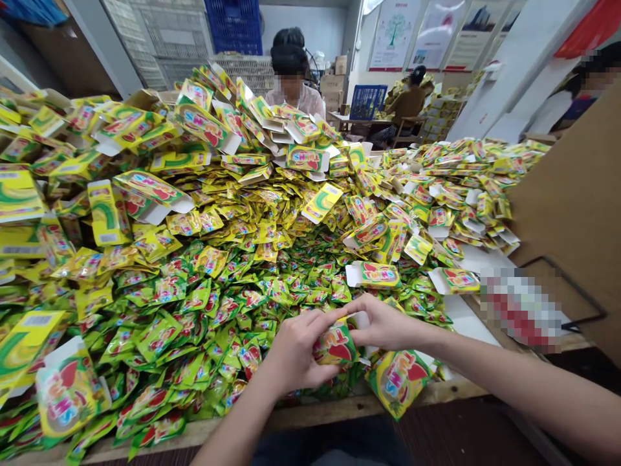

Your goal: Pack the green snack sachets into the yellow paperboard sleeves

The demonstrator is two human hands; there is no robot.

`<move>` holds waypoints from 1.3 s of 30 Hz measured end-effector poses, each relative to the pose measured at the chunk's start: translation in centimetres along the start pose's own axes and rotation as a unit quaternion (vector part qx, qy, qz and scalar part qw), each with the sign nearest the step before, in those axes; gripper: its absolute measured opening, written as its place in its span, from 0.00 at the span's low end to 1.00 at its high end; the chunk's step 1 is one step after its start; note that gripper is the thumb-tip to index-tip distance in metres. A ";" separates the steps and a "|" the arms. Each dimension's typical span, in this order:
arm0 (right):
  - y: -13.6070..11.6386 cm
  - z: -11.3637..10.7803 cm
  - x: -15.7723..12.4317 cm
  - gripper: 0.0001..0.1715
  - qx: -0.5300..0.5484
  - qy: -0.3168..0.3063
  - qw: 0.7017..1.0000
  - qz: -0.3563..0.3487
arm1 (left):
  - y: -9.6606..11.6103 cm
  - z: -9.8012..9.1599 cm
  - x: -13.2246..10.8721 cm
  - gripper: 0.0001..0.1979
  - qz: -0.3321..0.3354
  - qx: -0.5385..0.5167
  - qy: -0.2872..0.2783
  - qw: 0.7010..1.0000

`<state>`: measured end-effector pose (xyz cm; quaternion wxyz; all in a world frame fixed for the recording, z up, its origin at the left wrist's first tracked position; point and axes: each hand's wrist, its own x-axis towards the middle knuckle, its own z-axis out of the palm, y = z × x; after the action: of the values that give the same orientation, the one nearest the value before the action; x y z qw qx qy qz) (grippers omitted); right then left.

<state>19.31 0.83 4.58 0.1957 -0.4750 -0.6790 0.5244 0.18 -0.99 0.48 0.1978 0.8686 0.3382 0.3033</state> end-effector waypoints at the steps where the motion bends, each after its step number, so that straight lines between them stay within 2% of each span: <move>1: 0.4 0.3 0.1 0.04 0.013 -0.005 1.000 0.015 | 0.0 0.1 0.0 0.34 0.003 0.012 -0.005 1.000; 3: 1.4 1.2 0.5 0.05 0.024 0.005 0.999 0.036 | -0.1 0.3 -0.1 0.35 0.008 0.044 -0.017 0.999; 8: 3.3 3.0 1.8 0.13 -0.042 0.108 0.993 0.019 | -0.1 1.3 -0.1 0.34 0.011 0.134 -0.052 0.990; 10: 3.0 2.9 2.0 0.16 -0.053 0.133 0.990 0.006 | 0.0 1.3 0.0 0.33 0.014 0.144 -0.043 0.989; 12: 2.0 2.3 1.9 0.14 -0.047 0.149 0.988 -0.012 | 0.1 0.8 0.1 0.33 0.014 0.102 0.000 0.995; 14: 0.5 1.5 1.5 0.11 0.001 0.145 0.989 -0.013 | 0.2 0.0 0.3 0.37 -0.018 0.003 0.073 0.997; 16: -1.0 0.8 0.8 0.12 0.077 0.128 0.989 0.019 | 0.4 -0.8 0.5 0.38 -0.084 -0.131 0.118 0.981; 18: -2.2 0.6 0.1 0.15 0.140 0.125 0.981 0.055 | 0.7 -1.4 0.6 0.34 -0.146 -0.243 0.118 0.952; 20: -2.7 0.9 -0.3 0.19 0.184 0.133 0.971 0.075 | 1.1 -1.6 0.7 0.26 -0.179 -0.289 0.114 0.933; 23: -2.1 2.0 -0.1 0.26 0.225 0.147 0.960 0.085 | 1.8 -1.5 0.8 0.16 -0.196 -0.255 0.142 0.936; 27: -1.0 2.3 0.3 0.30 0.229 0.138 0.958 0.107 | 2.3 -1.2 0.3 0.12 -0.202 -0.206 0.143 0.947; 31: -1.0 1.4 -0.9 0.22 0.279 0.082 0.953 0.085 | 2.2 -1.0 -0.6 0.09 -0.212 -0.233 0.183 0.931; 33: -1.0 1.4 -1.8 0.23 0.309 0.052 0.947 0.072 | 2.2 -0.9 -1.0 0.09 -0.221 -0.228 0.198 0.927; 35: -0.9 1.7 -2.3 0.24 0.277 0.036 0.958 0.072 | 2.2 -0.7 -1.2 0.09 -0.227 -0.227 0.168 0.932; 37: -0.9 1.2 -2.1 0.22 0.199 0.025 0.976 0.088 | 2.3 -0.4 -1.5 0.10 -0.234 -0.228 0.123 0.937; 38: -1.0 0.4 -1.7 0.21 0.161 0.035 0.982 0.093 | 2.3 -0.4 -1.7 0.12 -0.236 -0.222 0.113 0.939; 39: -1.2 -1.0 -1.2 0.20 0.129 0.076 0.985 0.091 | 2.2 -0.4 -2.0 0.15 -0.238 -0.211 0.118 0.941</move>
<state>20.13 0.32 6.36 0.2580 -0.5439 -0.5431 0.5854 -0.19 -3.92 1.19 0.4018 0.6593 0.4843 0.4116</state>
